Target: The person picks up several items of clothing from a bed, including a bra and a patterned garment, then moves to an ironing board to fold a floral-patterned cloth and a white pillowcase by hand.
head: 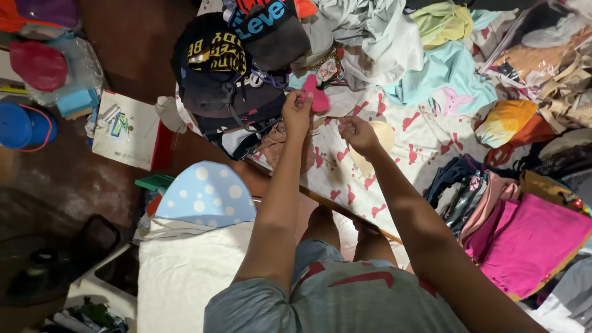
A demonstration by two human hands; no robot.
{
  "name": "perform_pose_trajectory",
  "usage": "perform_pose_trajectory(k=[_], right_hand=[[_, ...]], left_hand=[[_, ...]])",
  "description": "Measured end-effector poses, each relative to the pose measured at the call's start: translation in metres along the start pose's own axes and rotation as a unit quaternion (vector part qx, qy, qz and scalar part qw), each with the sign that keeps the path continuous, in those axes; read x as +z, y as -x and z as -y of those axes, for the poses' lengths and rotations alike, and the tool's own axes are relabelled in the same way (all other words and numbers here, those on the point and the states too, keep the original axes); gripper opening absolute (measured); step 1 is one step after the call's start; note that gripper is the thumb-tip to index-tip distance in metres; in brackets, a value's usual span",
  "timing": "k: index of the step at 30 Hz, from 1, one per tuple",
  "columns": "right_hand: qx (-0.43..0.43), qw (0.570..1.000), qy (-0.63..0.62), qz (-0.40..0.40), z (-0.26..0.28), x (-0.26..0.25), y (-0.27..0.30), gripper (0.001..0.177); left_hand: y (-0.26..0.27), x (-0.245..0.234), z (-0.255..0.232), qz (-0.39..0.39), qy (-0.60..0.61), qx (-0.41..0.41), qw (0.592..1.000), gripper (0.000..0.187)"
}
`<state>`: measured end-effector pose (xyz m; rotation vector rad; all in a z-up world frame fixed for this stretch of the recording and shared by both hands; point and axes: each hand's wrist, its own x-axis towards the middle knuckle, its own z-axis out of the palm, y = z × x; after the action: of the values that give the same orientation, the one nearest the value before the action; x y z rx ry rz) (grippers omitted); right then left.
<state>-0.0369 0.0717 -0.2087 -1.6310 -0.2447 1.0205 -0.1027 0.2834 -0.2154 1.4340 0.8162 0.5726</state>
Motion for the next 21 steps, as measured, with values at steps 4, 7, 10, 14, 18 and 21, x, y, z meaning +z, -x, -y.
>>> perform_pose_trajectory(k=[4,7,10,14,18,21], right_hand=[[-0.054,0.997,0.007,-0.058,0.029,0.011,0.009,0.049],[-0.129,0.986,0.065,-0.087,0.065,0.013,0.023,0.089],[-0.161,0.985,-0.011,-0.063,0.105,0.007,0.044,0.096],[-0.156,0.972,-0.174,0.033,0.133,-0.015,0.069,0.075],[-0.259,0.950,-0.157,-0.070,0.122,-0.037,0.077,0.029],[-0.282,0.933,-0.089,-0.203,0.119,-0.059,0.092,0.014]], left_hand=[[0.010,-0.003,-0.051,0.087,0.151,0.011,0.985,0.013],[0.015,0.004,-0.099,0.153,0.160,0.053,0.974,0.015],[0.019,0.013,-0.145,0.202,0.216,-0.060,0.954,0.014],[0.022,0.025,-0.184,0.254,0.220,-0.053,0.940,0.026],[0.031,0.032,-0.196,0.412,0.147,0.078,0.896,0.044],[0.037,0.058,-0.192,0.427,-0.037,0.131,0.894,0.055]])
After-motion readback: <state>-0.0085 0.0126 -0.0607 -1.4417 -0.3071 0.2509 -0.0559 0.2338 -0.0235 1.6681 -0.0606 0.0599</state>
